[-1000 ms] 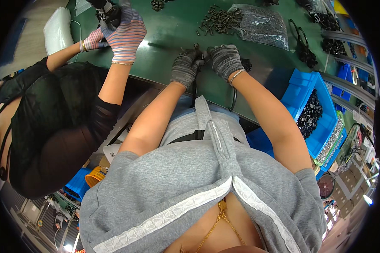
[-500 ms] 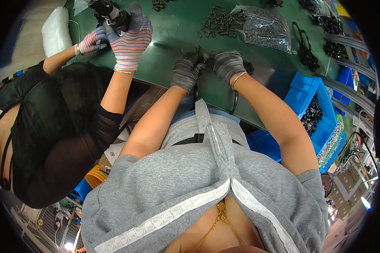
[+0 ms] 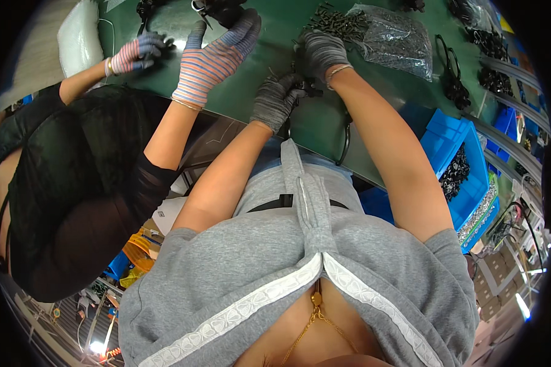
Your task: Assembling small black components and wiring at a factory manual workstation.
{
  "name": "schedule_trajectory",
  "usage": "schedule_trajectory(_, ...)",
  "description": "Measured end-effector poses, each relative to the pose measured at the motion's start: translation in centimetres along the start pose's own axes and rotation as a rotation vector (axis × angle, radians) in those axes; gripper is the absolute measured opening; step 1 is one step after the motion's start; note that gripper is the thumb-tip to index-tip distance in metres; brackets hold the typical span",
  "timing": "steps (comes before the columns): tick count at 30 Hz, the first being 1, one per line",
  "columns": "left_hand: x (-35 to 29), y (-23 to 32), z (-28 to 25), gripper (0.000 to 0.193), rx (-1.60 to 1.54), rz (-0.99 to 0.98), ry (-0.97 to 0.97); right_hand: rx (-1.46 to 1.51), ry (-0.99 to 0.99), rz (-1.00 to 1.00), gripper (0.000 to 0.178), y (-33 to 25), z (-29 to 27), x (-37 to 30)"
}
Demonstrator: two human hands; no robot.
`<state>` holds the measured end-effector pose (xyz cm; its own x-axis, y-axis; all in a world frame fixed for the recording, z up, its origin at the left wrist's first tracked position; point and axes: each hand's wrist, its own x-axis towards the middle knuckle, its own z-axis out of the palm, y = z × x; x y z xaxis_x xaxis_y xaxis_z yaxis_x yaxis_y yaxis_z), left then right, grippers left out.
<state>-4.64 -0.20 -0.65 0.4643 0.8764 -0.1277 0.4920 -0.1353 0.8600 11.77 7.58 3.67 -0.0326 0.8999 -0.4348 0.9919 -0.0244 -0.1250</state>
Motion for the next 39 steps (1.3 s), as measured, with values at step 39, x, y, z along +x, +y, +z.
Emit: schedule_trajectory(39,0.4,-2.0,1.9,0.034,0.151,-0.088,0.099,-0.447,-0.054,-0.519,0.024,-2.0,-0.3,-6.8)
